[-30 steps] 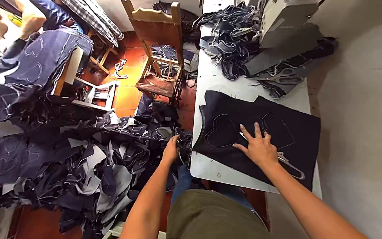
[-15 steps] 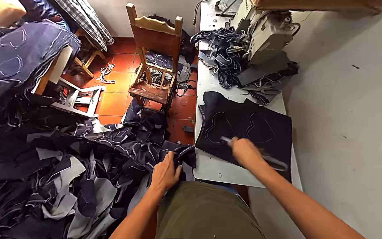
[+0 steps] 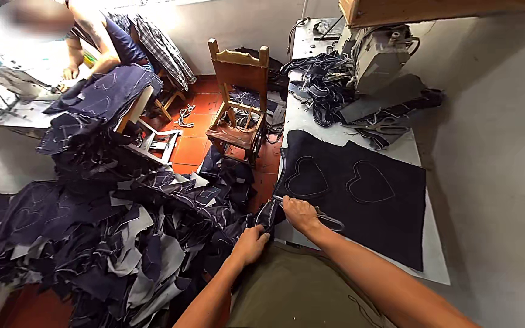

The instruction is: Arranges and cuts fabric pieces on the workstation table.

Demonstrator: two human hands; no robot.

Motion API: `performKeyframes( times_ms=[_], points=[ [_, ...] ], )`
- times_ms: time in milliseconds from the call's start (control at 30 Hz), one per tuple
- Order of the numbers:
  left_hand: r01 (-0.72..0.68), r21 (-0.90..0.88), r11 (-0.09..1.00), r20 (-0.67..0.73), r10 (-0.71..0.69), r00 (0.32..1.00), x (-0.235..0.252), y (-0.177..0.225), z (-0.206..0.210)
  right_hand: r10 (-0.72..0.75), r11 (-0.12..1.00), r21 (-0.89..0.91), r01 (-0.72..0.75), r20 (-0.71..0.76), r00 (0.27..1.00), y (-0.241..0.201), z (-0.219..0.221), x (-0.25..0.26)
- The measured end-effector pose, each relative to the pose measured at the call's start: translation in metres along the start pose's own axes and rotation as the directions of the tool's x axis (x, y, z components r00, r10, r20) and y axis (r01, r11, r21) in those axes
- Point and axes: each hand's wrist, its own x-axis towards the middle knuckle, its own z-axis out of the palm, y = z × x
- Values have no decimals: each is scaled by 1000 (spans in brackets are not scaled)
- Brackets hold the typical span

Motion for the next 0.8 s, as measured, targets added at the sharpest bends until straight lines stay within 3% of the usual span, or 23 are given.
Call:
performKeyframes(
  times_ms=[67,133,233,333,400,467,500,533,567,633,700,733,767,800],
  points=[
    [-36,-14,999,-123,34,992,-20,-12,6,-40,997,68,40,3,999,18,-6,-8],
    [-168,-64,984,-308,141,941,-50,-31,7,-170,963,201,182,-75,983,45,-8,-20],
    [-463,-183,867,-541,305,784,-106,-40,5,-412,770,430,472,-230,882,89,12,-35],
    [-648,-145,748,-683,398,612,-184,13,-29,-549,580,565,586,-260,794,86,28,-46],
    [-703,39,710,-729,502,465,-246,61,-62,-566,485,664,569,-257,783,58,24,-52],
    [-735,164,658,-782,541,309,-310,89,-86,-581,264,801,538,-312,751,25,12,-53],
    [-788,135,601,-844,486,226,-333,91,-89,-575,142,860,491,-332,748,9,2,-56],
    [-864,79,498,-911,387,140,-344,90,-89,-559,60,906,419,-317,766,-5,-12,-60],
    [-884,68,463,-949,304,86,-345,85,-87,-551,9,941,339,-278,787,-16,-26,-65],
    [-842,135,522,-933,353,69,-323,43,-84,-649,-46,986,162,-152,745,-25,-41,-78],
    [-771,215,599,-939,343,5,-288,29,-71,-698,-140,983,119,-183,692,-14,-41,-97],
    [-752,210,625,-956,294,-23,-273,30,-67,-659,-140,971,194,-238,714,-1,-42,-105],
    [-750,159,642,-973,230,-10,-261,34,-66,-543,-107,951,290,-300,784,20,-39,-118],
    [-731,106,675,-971,227,69,-249,23,-67,-366,-36,920,391,-376,851,45,-32,-132]
  ],
)
